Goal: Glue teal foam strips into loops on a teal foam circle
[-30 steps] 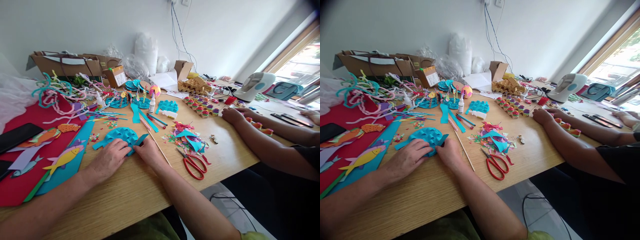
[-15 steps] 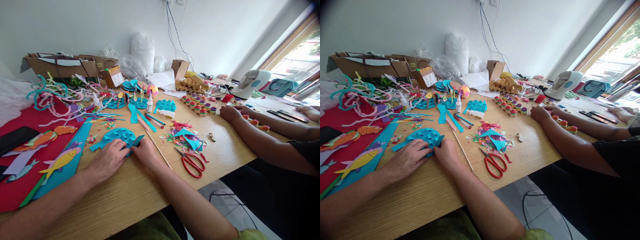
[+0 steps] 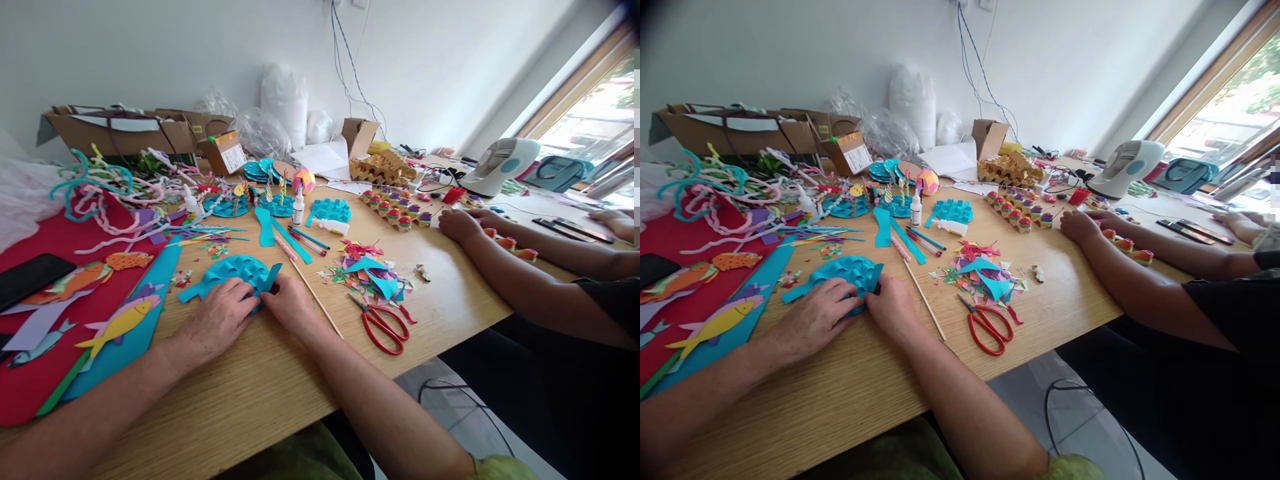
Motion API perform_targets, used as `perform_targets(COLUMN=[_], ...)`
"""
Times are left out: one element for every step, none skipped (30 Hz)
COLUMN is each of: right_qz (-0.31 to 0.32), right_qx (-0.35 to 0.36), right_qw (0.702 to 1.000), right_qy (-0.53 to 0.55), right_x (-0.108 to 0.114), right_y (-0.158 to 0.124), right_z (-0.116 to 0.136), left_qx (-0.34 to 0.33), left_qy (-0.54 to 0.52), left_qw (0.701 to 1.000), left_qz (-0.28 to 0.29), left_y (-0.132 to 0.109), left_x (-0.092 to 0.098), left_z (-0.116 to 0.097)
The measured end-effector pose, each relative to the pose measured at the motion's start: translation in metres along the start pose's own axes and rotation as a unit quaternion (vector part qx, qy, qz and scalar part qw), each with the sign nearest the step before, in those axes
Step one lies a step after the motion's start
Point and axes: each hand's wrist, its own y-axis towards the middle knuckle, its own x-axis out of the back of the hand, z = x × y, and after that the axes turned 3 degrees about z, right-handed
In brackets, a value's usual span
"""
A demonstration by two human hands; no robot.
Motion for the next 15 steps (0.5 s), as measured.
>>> perform_targets(right_qz=[-0.002, -0.004, -0.006, -0.006, -0.006, -0.007, -0.009, -0.012, -0.017, -0.022, -0.027, -0.034, -0.039, -0.044, -0.047], right_qx=[-0.001, -0.001, -0.001, 0.001, 0.004, 0.006, 0.007, 0.006, 0.005, 0.003, 0.002, 0.004, 0.010, 0.017, 0.024], right_qw=[1.000, 1.000, 1.000, 1.000, 1.000, 1.000, 0.999, 0.999, 0.999, 0.999, 0.998, 0.998, 0.997, 0.995, 0.992], right_qy=[0.002, 0.004, 0.008, 0.012, 0.018, 0.024, 0.030, 0.035, 0.041, 0.045, 0.048, 0.055, 0.070, 0.092, 0.116], right_x=[-0.0002, -0.0004, -0.0007, -0.0010, -0.0014, -0.0018, -0.0020, -0.0022, -0.0021, -0.0019, -0.0014, -0.0008, -0.0002, 0.0005, 0.0012], right_y=[0.0001, 0.0002, 0.0003, 0.0004, 0.0005, 0.0006, 0.0007, 0.0008, 0.0010, 0.0013, 0.0017, 0.0022, 0.0029, 0.0037, 0.0047], right_z=[-0.0004, -0.0008, -0.0012, -0.0016, -0.0020, -0.0022, -0.0023, -0.0023, -0.0022, -0.0021, -0.0020, -0.0019, -0.0021, -0.0024, -0.0030], left_qx=[0.001, 0.001, 0.002, 0.002, 0.003, 0.003, 0.003, 0.002, 0.003, 0.003, 0.003, 0.003, 0.004, 0.004, 0.005], left_qy=[-0.001, -0.003, -0.006, -0.008, -0.009, -0.010, -0.011, -0.012, -0.012, -0.012, -0.012, -0.011, -0.010, -0.008, -0.006], left_qw=[1.000, 1.000, 1.000, 1.000, 1.000, 1.000, 1.000, 1.000, 1.000, 1.000, 1.000, 1.000, 1.000, 1.000, 1.000], left_qz=[0.000, 0.000, 0.000, 0.000, -0.001, -0.001, -0.001, 0.000, 0.000, 0.000, 0.000, 0.000, 0.000, 0.000, 0.000], left_y=[0.0001, 0.0001, 0.0002, 0.0002, 0.0002, 0.0002, 0.0001, 0.0001, 0.0001, 0.0001, 0.0001, 0.0000, -0.0001, -0.0002, -0.0004], left_x=[-0.0003, -0.0006, -0.0010, -0.0014, -0.0020, -0.0026, -0.0033, -0.0041, -0.0048, -0.0053, -0.0057, -0.0059, -0.0060, -0.0059, -0.0057], left_z=[0.0004, 0.0008, 0.0012, 0.0017, 0.0022, 0.0028, 0.0033, 0.0037, 0.0040, 0.0041, 0.0041, 0.0040, 0.0038, 0.0036, 0.0033])
